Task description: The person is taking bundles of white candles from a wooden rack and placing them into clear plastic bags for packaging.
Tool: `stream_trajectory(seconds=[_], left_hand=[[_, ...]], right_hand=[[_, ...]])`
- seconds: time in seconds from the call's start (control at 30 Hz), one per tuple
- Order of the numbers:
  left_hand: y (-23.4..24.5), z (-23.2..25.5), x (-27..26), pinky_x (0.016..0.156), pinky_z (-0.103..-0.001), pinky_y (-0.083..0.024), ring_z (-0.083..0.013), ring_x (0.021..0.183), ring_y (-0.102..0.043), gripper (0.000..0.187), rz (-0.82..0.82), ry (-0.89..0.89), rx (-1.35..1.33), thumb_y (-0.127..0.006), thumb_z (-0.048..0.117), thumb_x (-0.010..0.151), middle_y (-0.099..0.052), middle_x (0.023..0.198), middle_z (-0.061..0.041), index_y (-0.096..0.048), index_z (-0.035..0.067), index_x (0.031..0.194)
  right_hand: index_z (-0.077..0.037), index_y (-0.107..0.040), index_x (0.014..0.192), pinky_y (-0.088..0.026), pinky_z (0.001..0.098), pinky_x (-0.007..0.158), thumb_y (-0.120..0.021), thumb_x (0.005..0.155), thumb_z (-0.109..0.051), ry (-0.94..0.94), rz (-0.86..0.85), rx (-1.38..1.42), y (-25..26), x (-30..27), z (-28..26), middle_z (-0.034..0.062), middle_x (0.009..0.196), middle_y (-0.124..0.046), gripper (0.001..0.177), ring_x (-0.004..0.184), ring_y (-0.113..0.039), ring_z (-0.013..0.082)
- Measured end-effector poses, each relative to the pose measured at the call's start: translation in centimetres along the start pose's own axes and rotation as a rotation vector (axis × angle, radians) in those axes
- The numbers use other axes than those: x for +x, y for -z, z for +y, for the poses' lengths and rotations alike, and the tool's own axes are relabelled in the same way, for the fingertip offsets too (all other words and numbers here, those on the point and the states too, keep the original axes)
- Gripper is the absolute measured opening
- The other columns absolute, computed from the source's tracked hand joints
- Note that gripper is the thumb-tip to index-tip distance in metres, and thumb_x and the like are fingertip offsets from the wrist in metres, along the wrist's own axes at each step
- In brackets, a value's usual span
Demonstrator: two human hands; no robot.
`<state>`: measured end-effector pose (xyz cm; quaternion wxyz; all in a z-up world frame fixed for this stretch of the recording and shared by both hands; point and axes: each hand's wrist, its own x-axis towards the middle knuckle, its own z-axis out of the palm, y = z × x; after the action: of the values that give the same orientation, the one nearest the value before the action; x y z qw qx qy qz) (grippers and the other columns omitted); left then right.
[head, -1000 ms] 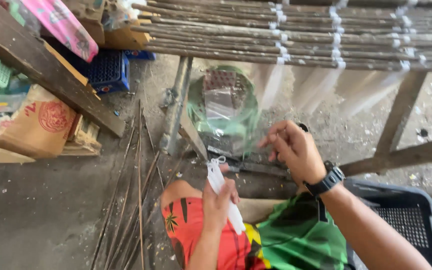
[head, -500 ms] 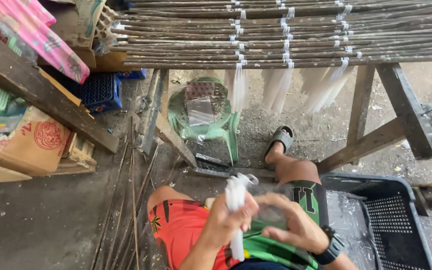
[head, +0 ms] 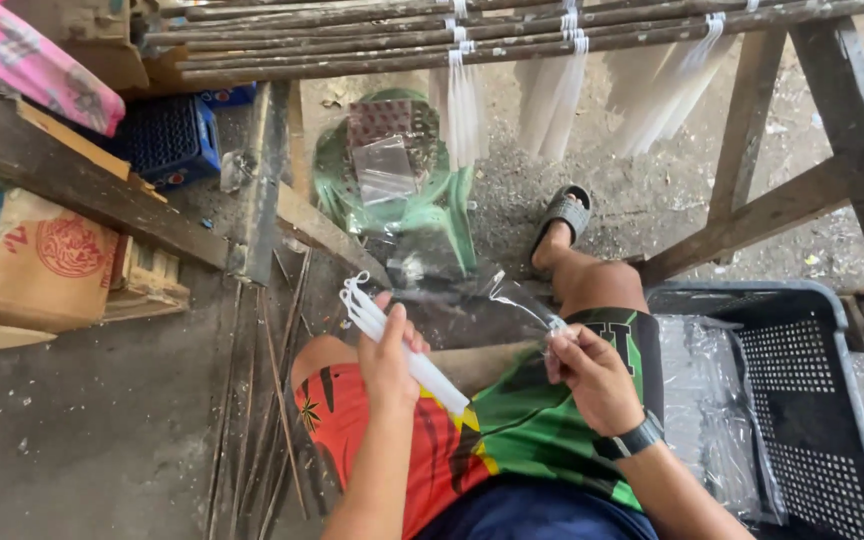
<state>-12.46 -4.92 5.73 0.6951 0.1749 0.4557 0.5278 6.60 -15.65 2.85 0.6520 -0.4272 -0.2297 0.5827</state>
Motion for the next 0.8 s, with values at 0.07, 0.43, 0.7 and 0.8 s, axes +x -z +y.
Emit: stream_trajectory(seconds=[0.07, 0.43, 0.7, 0.8], left_hand=[[0.0, -0.6, -0.1, 0.040, -0.027, -0.034, -0.0112, 0.040, -0.037, 0.028, 0.024, -0.127, 0.128, -0.054, 0.012, 0.079, -0.037, 0.048, -0.002, -0.046, 0.005, 0.105], [-1.6, -3.9, -4.2, 0.051, -0.024, -0.045, -0.0136, 0.059, -0.056, 0.023, -0.479, -0.126, 0.723, -0.064, 0.023, 0.072, -0.059, 0.068, -0.005, -0.060, 0.007, 0.089], [0.1, -1.9, -3.5, 0.036, -0.029, -0.046, -0.0143, 0.030, -0.044, 0.011, -0.177, 0.051, 0.357, -0.060, 0.008, 0.072, -0.041, 0.038, -0.006, -0.054, 0.000, 0.070], [1.7, -3.1, -4.7, 0.040, -0.026, -0.039, -0.0122, 0.037, -0.039, 0.011, -0.256, 0.311, 0.300, -0.061, 0.007, 0.070, -0.039, 0.046, -0.002, -0.050, 0.006, 0.072]], right_hand=[[-0.012, -0.052, 0.072, -0.035, 0.0219, 0.045, -0.057, 0.082, -0.020, 0.060, 0.189, -0.161, 0.7, 1.1, 1.0, -0.0016, 0.059, -0.044, 0.014, 0.051, -0.042, 0.0094], [-0.004, -0.051, 0.077, -0.037, 0.0196, 0.047, -0.059, 0.078, -0.009, 0.198, 0.076, -0.222, -3.2, 1.1, 1.2, 0.0035, 0.060, -0.050, 0.009, 0.052, -0.044, 0.0079], [-0.014, -0.061, 0.090, -0.044, 0.0299, 0.046, -0.069, 0.067, -0.016, 0.378, 0.032, -1.126, -0.3, 1.0, -2.4, 0.0050, 0.052, -0.053, 0.024, 0.044, -0.051, 0.0210], [-0.012, -0.057, 0.096, -0.038, 0.0228, 0.052, -0.058, 0.079, -0.020, 0.471, -0.022, -1.325, -0.2, 0.9, -2.7, -0.0003, 0.062, -0.049, 0.019, 0.052, -0.047, 0.0124]])
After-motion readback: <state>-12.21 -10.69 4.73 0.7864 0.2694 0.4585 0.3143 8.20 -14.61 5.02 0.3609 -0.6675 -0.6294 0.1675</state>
